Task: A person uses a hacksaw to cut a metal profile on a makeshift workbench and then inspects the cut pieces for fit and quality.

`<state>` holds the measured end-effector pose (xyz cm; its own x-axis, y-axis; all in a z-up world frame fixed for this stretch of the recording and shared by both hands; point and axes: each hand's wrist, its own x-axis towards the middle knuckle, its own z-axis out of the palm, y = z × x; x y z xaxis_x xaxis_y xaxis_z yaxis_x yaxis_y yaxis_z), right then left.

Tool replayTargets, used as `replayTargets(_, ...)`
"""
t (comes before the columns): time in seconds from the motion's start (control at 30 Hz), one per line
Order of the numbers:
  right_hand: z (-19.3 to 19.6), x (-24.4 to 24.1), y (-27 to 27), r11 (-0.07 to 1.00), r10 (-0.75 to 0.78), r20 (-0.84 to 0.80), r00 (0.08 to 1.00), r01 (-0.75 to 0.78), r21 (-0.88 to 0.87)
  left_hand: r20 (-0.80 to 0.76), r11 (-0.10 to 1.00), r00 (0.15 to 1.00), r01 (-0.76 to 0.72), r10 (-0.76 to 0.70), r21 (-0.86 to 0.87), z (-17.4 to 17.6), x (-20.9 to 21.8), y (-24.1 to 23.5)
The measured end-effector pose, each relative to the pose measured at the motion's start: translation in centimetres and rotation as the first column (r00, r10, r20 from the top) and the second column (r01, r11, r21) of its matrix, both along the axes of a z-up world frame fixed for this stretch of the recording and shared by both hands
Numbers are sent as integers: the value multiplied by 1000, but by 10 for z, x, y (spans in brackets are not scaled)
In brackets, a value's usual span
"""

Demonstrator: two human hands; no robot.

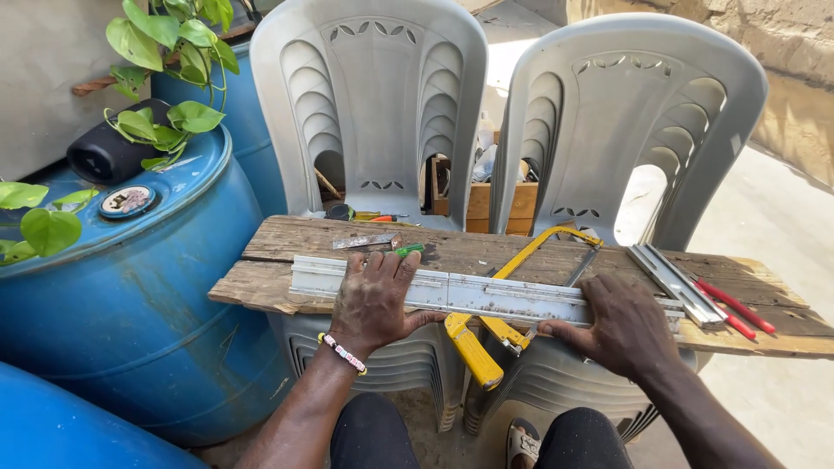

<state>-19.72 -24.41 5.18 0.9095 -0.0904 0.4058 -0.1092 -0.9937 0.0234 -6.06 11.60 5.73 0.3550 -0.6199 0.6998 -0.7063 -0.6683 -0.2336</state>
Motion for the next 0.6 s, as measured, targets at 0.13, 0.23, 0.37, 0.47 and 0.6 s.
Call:
replayTargets(0.13, 4, 3, -23, 995, 10, -231, 973, 13, 94, 63, 1000, 998, -15, 16, -17, -15, 14, -3)
replayTargets(0.23, -33, 15, -45, 997, 45, -18, 999, -46, -65, -48, 1000, 999, -15, 15, 15, -18, 23, -10)
replayTargets(0.37, -24, 15, -32, 1000, 3, -82, 997, -5, -22, 23, 999, 1000, 19, -20, 31, -16, 36, -20)
replayTargets(0.47, -23, 21, -21, 996, -92, -168, 982, 89, -22, 92, 998, 994, 59, -60, 19, -10, 51, -22)
replayTargets(0.6, -22, 25, -23, 992, -103, -119, 987, 93, -87, 71, 997, 997, -40, 35, 61, -16, 61, -23)
